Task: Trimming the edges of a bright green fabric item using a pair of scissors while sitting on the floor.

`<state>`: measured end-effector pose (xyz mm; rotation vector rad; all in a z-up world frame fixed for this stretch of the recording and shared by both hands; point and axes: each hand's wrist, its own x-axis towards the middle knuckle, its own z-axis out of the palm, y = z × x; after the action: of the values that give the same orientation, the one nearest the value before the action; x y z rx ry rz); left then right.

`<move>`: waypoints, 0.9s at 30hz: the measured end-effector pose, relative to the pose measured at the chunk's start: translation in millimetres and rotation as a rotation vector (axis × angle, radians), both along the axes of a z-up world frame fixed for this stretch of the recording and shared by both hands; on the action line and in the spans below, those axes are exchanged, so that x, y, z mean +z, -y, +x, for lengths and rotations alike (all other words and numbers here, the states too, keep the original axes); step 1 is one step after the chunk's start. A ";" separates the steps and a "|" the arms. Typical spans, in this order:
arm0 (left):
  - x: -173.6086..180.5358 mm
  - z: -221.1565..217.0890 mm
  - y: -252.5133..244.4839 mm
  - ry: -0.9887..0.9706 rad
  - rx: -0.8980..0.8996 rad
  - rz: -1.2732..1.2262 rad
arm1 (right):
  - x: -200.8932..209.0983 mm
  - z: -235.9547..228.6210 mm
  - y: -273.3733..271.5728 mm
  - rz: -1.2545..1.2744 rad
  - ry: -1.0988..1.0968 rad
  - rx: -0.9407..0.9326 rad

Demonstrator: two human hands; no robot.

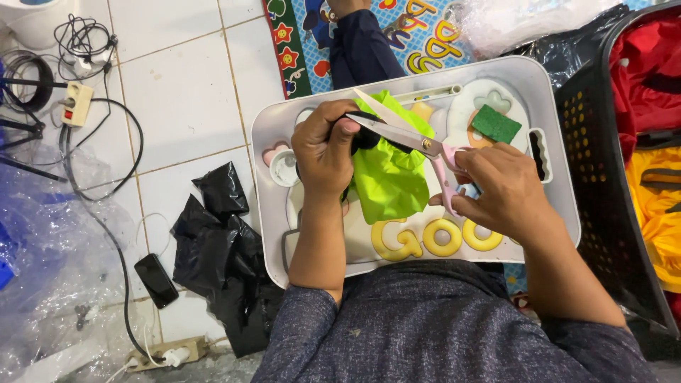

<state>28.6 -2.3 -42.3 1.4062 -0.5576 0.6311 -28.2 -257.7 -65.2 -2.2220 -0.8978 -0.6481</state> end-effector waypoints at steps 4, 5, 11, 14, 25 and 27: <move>-0.9 -0.6 0.8 0.001 0.019 -0.013 | -2.8 -0.8 -0.5 -0.012 0.026 -0.025; -0.5 0.0 1.4 0.003 0.019 -0.012 | -1.2 -0.4 -0.7 -0.011 0.027 -0.026; 1.1 0.5 3.7 -0.019 0.041 -0.036 | 3.5 1.3 -3.4 -0.005 0.067 -0.013; 1.3 -0.9 3.9 -0.016 0.041 -0.041 | -3.0 1.9 -0.2 -0.026 0.071 -0.022; 1.1 -1.6 1.9 -0.023 0.050 -0.028 | -7.2 1.4 2.5 -0.024 0.112 -0.037; 4.8 -2.3 2.2 -0.022 0.036 -0.026 | 4.7 -1.3 -2.5 -0.008 0.108 -0.035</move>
<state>26.3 -4.5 -37.5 1.3997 -0.5058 0.6486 -29.5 -255.2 -60.5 -2.2320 -0.9178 -0.7886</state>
